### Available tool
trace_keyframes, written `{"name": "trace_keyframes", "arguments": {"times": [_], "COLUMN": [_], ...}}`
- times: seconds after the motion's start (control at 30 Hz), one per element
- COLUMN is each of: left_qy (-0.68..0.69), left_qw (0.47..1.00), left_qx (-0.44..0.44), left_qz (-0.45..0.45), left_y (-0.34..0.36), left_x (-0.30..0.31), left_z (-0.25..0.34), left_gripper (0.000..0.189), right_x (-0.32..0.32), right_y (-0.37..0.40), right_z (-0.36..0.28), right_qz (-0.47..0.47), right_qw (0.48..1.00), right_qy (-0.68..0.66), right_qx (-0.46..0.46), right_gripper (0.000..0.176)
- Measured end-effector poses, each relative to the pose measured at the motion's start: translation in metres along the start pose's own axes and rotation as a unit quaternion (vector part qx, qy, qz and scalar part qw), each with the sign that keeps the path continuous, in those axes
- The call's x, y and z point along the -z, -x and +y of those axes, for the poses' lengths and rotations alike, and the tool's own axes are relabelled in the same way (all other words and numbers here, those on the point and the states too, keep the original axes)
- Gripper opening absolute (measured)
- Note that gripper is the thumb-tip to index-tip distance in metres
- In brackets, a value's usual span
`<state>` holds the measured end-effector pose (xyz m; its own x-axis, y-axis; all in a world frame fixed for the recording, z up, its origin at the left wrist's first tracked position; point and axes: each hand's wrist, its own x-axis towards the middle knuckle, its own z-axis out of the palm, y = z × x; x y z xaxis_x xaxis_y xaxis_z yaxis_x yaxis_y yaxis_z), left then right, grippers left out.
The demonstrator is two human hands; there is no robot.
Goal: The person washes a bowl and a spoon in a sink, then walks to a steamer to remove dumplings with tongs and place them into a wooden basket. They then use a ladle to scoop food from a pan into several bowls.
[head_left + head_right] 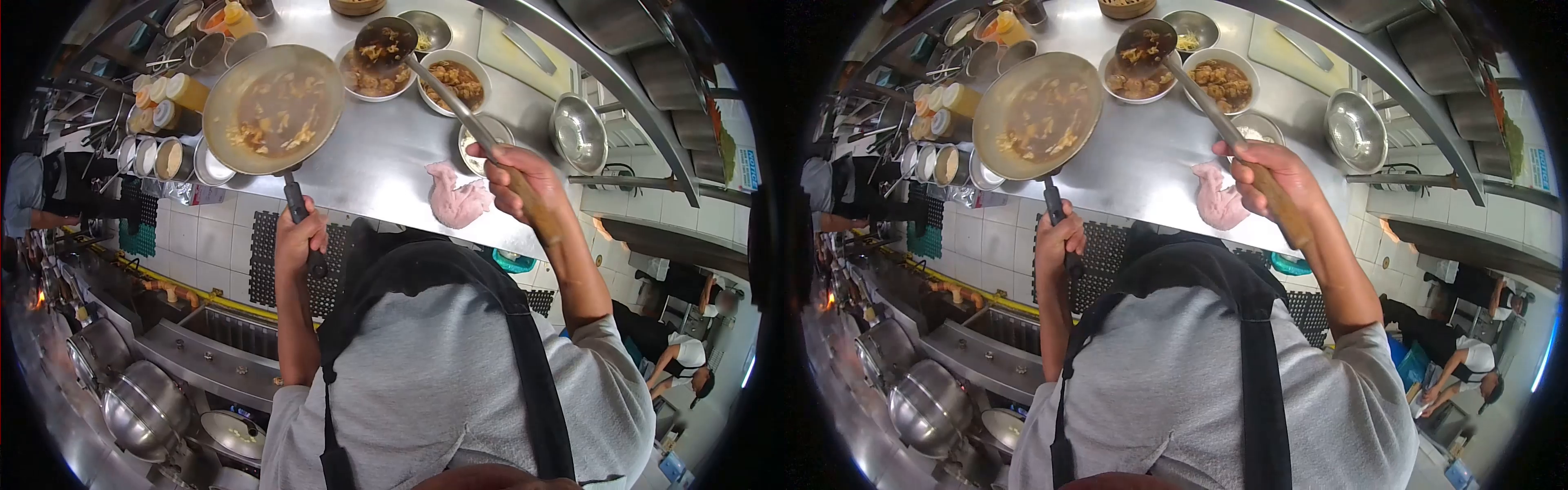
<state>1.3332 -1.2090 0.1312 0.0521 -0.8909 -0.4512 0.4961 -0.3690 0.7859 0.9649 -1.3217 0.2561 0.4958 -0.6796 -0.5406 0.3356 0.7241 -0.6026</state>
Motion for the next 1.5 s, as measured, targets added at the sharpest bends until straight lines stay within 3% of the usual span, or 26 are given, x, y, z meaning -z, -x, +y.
{"name": "trace_keyframes", "arguments": {"times": [0.03,0.1,0.27,0.37,0.5,0.57,0.7,1.0,1.1,1.13,1.2,1.23,1.37,1.5], "left_qy": [-0.007,-0.003,-0.002,-0.011,-0.028,-0.034,-0.021,-0.070,-0.089,-0.091,-0.082,-0.085,-0.102,-0.114], "left_qw": [1.000,1.000,1.000,1.000,0.999,0.999,0.999,0.995,0.991,0.991,0.991,0.990,0.983,0.980], "left_qx": [-0.006,-0.006,-0.026,-0.023,-0.025,0.006,0.008,0.018,0.033,0.035,0.044,0.048,0.075,0.079], "left_qz": [-0.004,-0.004,-0.006,-0.003,0.006,0.014,-0.028,-0.065,-0.089,-0.089,-0.100,-0.101,-0.137,-0.144], "left_y": [0.000,0.002,0.006,0.006,0.004,0.004,-0.008,-0.026,-0.034,-0.035,-0.037,-0.038,-0.041,-0.041], "left_x": [0.004,0.010,0.014,0.017,0.012,0.008,-0.002,-0.045,-0.058,-0.064,-0.071,-0.072,-0.079,-0.093], "left_z": [-0.001,0.001,0.006,0.005,0.006,0.005,-0.005,0.000,0.006,0.006,0.006,0.004,0.001,0.002], "left_gripper": [0.019,0.019,0.018,0.017,0.018,0.022,0.021,0.022,0.022,0.022,0.022,0.022,0.022,0.021], "right_x": [0.004,0.005,0.008,0.010,0.016,0.007,-0.001,-0.023,-0.030,-0.029,-0.026,-0.029,-0.037,-0.034], "right_y": [-0.007,-0.021,-0.026,-0.021,-0.020,-0.012,0.011,-0.007,0.008,0.014,0.025,0.031,0.053,0.070], "right_z": [0.005,0.015,0.036,0.047,0.056,0.065,0.050,0.049,0.039,0.036,0.032,0.028,0.018,0.013], "right_qz": [0.001,0.058,0.124,0.152,0.148,0.155,0.084,0.095,-0.028,-0.027,-0.082,-0.104,-0.118,-0.114], "right_qw": [1.000,0.986,0.949,0.896,0.888,0.905,0.943,0.893,0.984,0.985,0.981,0.964,0.931,0.928], "right_qy": [-0.002,0.155,0.290,0.413,0.433,0.381,0.308,0.434,0.171,0.169,-0.150,-0.225,-0.328,-0.342], "right_qx": [-0.001,0.025,0.030,0.055,0.039,0.107,0.090,0.077,-0.034,-0.033,-0.094,-0.099,-0.110,-0.098], "right_gripper": [0.041,0.035,0.031,0.025,0.027,0.032,0.037,0.023,0.033,0.033,0.039,0.043,0.044,0.051]}}
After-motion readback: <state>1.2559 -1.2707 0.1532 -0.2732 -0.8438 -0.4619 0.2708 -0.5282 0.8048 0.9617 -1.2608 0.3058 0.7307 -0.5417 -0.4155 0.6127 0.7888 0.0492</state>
